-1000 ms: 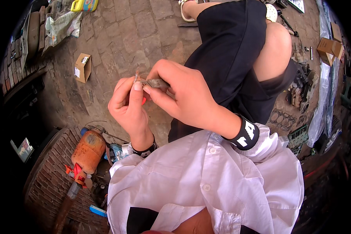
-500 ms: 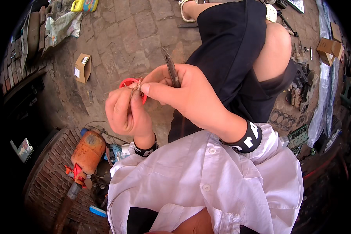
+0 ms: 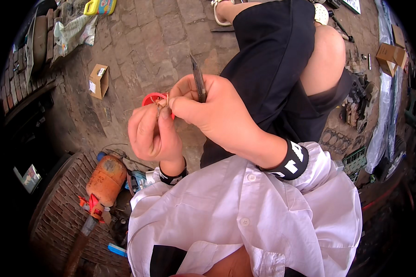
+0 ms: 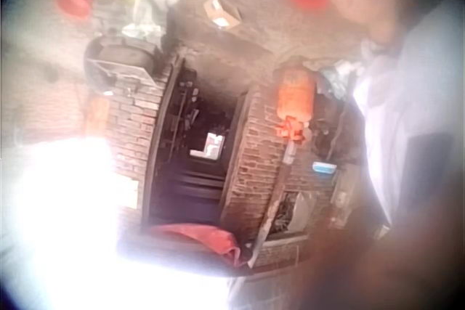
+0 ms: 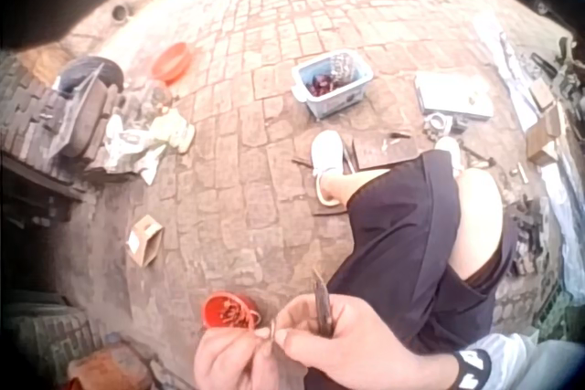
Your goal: The person sits on the floor and uses a hammer and a small metal tool to work on tiny metallic pieces. They repeatedly tap and adjust the pieces, occasionally picking up new items from a nearby container.
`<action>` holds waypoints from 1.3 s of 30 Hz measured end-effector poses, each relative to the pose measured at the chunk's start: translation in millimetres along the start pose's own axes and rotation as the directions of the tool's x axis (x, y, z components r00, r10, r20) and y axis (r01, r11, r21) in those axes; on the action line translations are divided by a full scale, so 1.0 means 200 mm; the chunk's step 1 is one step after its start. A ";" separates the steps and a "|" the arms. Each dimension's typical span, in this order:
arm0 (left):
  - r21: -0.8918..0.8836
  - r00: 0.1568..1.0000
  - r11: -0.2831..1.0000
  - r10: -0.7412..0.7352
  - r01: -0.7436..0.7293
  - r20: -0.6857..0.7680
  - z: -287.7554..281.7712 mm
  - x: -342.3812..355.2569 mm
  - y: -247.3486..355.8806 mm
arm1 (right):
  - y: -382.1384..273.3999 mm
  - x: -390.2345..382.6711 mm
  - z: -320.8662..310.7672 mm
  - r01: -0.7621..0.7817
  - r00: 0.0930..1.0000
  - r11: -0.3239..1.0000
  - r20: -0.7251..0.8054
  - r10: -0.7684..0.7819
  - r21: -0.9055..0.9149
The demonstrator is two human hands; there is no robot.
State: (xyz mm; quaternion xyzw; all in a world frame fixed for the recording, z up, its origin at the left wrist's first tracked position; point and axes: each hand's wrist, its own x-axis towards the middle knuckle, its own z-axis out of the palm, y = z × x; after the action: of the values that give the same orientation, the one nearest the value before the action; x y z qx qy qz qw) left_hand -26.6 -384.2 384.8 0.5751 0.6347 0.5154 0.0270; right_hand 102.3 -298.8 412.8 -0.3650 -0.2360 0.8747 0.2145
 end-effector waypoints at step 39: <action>-0.549 0.690 0.566 -0.724 0.615 0.027 0.12 0.03 0.09 | 0.19 0.06 -0.01 0.418 0.805 0.779 -0.207 -0.556 -0.467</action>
State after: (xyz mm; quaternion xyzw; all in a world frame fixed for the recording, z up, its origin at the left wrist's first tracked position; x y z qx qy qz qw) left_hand -0.1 -368.4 389.1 0.2047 0.6414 0.6712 0.3102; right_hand 88.1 -321.1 383.4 -0.4685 -0.4569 0.6452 0.3942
